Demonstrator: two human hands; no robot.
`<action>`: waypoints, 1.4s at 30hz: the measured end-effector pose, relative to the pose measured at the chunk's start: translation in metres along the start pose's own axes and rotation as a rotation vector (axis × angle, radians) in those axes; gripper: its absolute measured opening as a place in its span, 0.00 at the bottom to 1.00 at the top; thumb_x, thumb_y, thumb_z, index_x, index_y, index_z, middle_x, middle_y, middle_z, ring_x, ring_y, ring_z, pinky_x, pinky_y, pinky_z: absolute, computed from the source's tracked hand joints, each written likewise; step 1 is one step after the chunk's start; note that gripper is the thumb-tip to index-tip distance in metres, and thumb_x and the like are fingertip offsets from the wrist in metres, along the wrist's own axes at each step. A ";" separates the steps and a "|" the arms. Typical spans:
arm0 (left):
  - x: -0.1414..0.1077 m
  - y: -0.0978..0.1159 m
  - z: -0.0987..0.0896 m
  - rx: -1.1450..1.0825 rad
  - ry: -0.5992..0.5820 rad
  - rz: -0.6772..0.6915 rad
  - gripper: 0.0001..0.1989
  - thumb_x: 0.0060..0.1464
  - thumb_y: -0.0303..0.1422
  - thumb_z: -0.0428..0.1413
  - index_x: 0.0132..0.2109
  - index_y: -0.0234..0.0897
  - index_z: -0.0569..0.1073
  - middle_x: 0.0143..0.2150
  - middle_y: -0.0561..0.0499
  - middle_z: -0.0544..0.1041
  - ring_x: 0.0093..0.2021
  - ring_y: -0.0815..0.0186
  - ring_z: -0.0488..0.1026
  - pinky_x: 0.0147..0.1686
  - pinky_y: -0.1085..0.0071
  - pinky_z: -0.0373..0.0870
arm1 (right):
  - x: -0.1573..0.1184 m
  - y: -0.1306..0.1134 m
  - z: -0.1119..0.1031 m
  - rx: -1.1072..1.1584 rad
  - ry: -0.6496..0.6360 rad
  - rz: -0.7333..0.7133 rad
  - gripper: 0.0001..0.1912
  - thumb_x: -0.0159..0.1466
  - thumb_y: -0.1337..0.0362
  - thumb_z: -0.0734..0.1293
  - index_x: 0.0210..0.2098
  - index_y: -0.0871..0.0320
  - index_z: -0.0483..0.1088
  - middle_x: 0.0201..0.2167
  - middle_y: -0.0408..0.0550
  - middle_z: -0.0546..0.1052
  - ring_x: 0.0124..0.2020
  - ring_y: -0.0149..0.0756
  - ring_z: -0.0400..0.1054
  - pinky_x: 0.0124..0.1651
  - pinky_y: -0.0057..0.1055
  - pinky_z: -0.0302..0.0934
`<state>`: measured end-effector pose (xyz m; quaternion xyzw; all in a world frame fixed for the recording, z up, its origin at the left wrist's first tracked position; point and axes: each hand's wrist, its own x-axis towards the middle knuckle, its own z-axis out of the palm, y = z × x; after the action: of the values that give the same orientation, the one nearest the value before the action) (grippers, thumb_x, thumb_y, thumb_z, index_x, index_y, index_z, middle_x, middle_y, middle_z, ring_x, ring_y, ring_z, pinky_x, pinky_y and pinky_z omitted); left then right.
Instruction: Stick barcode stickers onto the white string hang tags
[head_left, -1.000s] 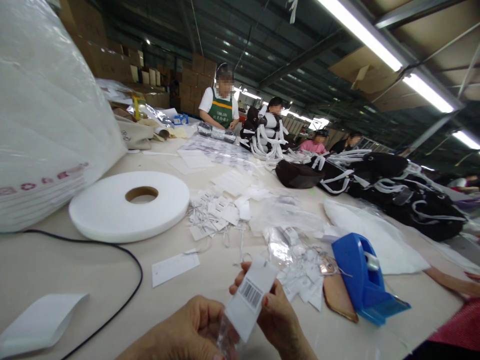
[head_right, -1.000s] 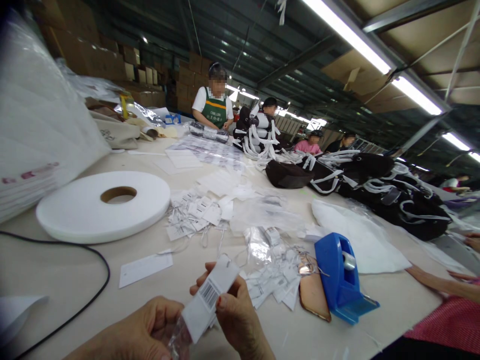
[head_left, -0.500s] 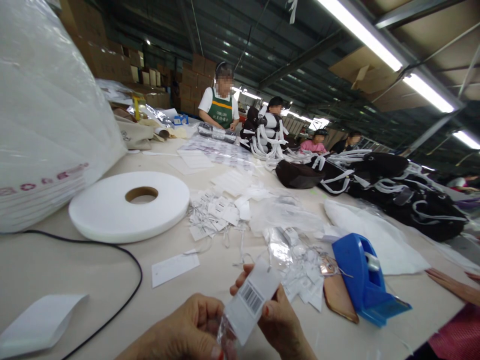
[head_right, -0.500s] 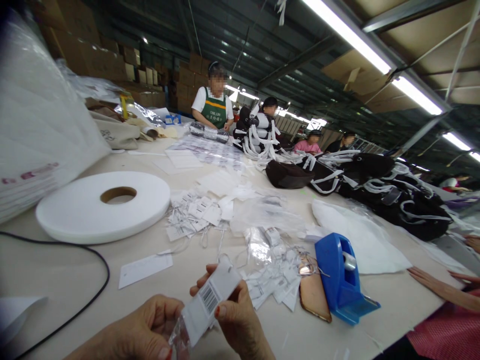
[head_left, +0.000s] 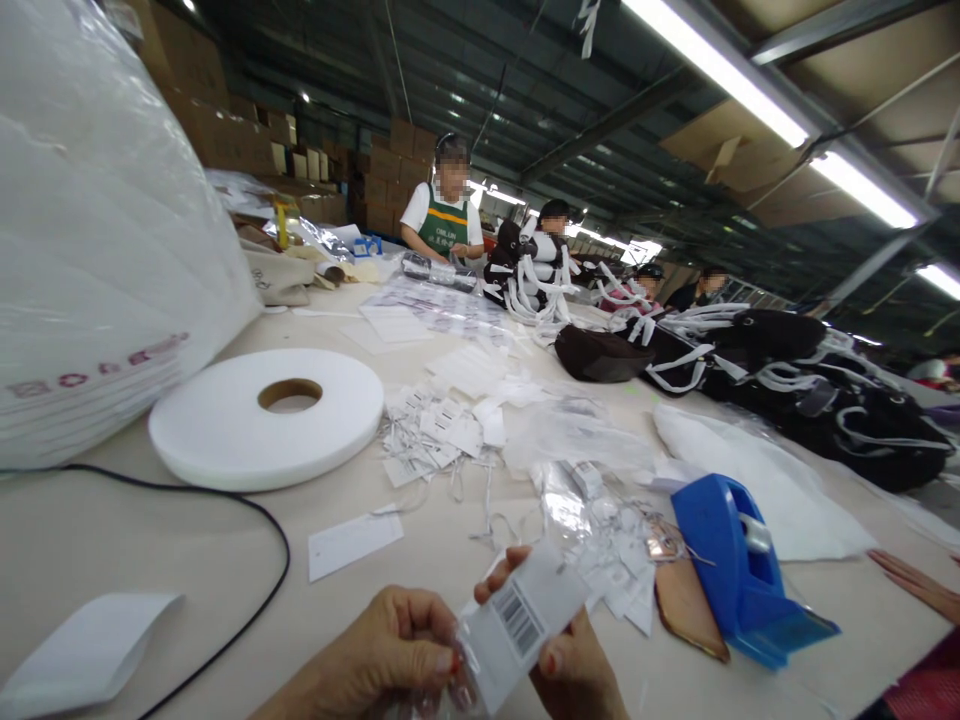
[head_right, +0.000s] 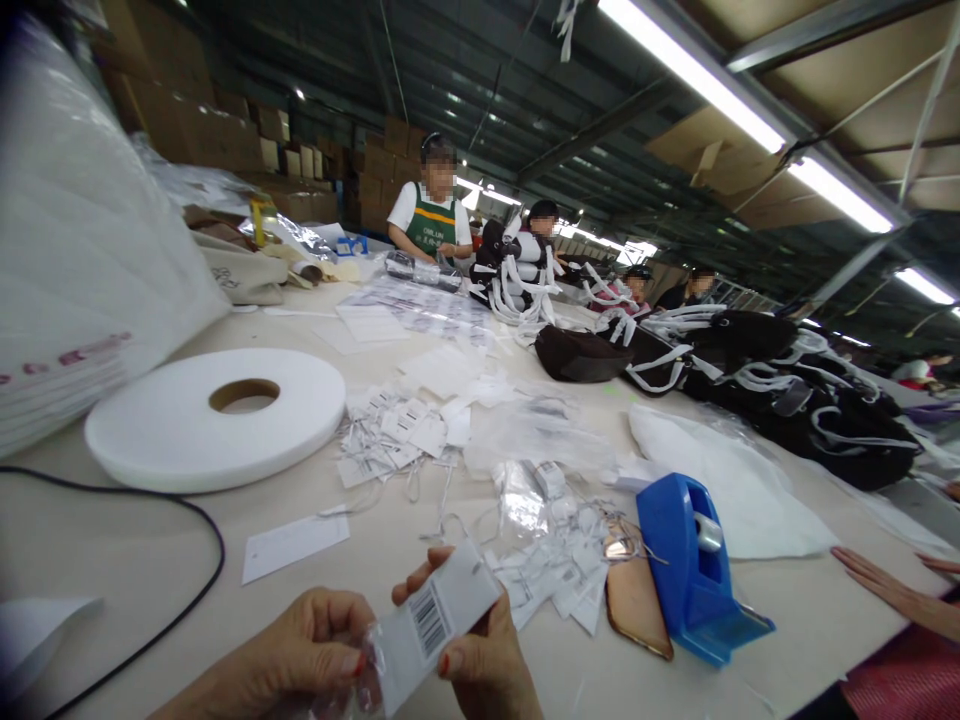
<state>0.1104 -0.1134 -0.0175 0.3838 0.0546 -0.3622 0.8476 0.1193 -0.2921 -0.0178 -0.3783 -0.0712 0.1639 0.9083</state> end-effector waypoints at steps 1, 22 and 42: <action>0.000 0.000 0.000 0.001 0.013 0.004 0.13 0.33 0.32 0.68 0.25 0.29 0.75 0.23 0.43 0.79 0.18 0.72 0.67 0.19 0.79 0.54 | 0.000 0.000 0.000 0.003 -0.011 0.004 0.32 0.37 0.63 0.79 0.42 0.52 0.73 0.37 0.46 0.77 0.41 0.42 0.71 0.42 0.33 0.64; -0.005 -0.002 0.003 -0.054 0.022 0.004 0.12 0.30 0.31 0.69 0.23 0.32 0.75 0.20 0.46 0.78 0.21 0.68 0.71 0.25 0.75 0.60 | -0.003 0.005 -0.003 0.059 -0.053 0.021 0.30 0.39 0.63 0.79 0.43 0.50 0.72 0.38 0.45 0.78 0.43 0.42 0.71 0.44 0.36 0.64; 0.000 -0.006 0.000 0.133 -0.196 -0.036 0.15 0.32 0.36 0.67 0.25 0.27 0.78 0.19 0.49 0.71 0.17 0.73 0.62 0.16 0.77 0.49 | -0.004 0.009 0.008 0.036 0.012 0.057 0.31 0.38 0.65 0.79 0.43 0.54 0.72 0.38 0.46 0.79 0.42 0.42 0.72 0.44 0.36 0.65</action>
<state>0.1067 -0.1163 -0.0212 0.4008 -0.0456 -0.4158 0.8151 0.1115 -0.2819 -0.0190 -0.3646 -0.0518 0.1886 0.9104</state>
